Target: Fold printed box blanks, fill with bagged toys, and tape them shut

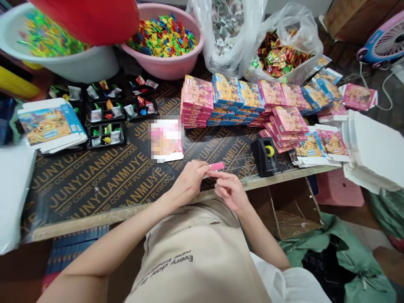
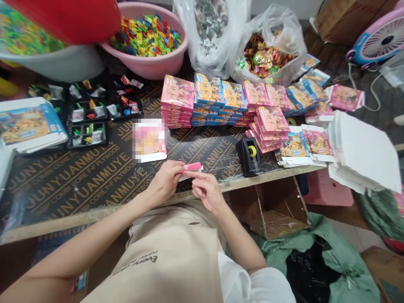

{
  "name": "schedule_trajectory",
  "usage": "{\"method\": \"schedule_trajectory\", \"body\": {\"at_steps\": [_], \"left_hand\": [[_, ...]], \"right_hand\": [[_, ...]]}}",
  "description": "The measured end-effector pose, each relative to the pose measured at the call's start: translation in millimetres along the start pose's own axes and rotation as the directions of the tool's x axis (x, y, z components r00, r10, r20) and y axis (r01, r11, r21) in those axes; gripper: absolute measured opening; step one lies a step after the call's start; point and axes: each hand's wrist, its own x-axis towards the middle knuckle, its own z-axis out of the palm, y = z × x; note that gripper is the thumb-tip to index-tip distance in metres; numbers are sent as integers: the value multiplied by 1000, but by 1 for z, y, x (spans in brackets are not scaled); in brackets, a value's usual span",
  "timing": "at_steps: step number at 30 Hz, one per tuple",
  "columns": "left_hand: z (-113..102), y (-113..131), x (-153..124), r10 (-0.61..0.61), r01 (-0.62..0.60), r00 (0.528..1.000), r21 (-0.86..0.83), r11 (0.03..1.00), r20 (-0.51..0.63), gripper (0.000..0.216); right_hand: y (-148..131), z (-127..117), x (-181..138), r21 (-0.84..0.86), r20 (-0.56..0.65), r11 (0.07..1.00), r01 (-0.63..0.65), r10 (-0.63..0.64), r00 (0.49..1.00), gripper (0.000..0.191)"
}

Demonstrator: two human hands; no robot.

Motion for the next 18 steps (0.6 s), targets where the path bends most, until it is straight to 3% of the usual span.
{"method": "schedule_trajectory", "body": {"at_steps": [6, 9, 10, 12, 14, 16, 18], "left_hand": [[-4, 1, 6, 33, -35, 999, 70, 997, 35, 36], [5, 3, 10, 26, -19, 997, 94, 995, -74, 23], [9, 4, 11, 15, -4, 995, 111, 994, -100, 17], [13, 6, 12, -14, 29, 993, 126, 992, -119, 12], [4, 4, 11, -37, 45, 996, 86, 995, -84, 17], [-22, -1, 5, -53, 53, 999, 26, 998, -13, 23], [-65, -5, -7, -93, 94, 988, -1, 996, 124, 31]], "right_hand": [[1, -6, 9, 49, -25, 998, -37, 38, 999, 25], [0, -10, 8, -215, -86, 976, 21, -41, 995, 24], [-2, -13, 7, -382, -110, 922, 64, -114, 987, 21], [-11, -19, 4, -694, -114, 704, 150, -313, 943, 17], [-23, -25, 8, -842, -82, 493, 219, -518, 851, 23], [-35, -25, 22, -866, -48, 399, 303, -668, 743, 30], [-42, -14, 50, -861, 77, 313, 401, -699, 711, 28]]}}
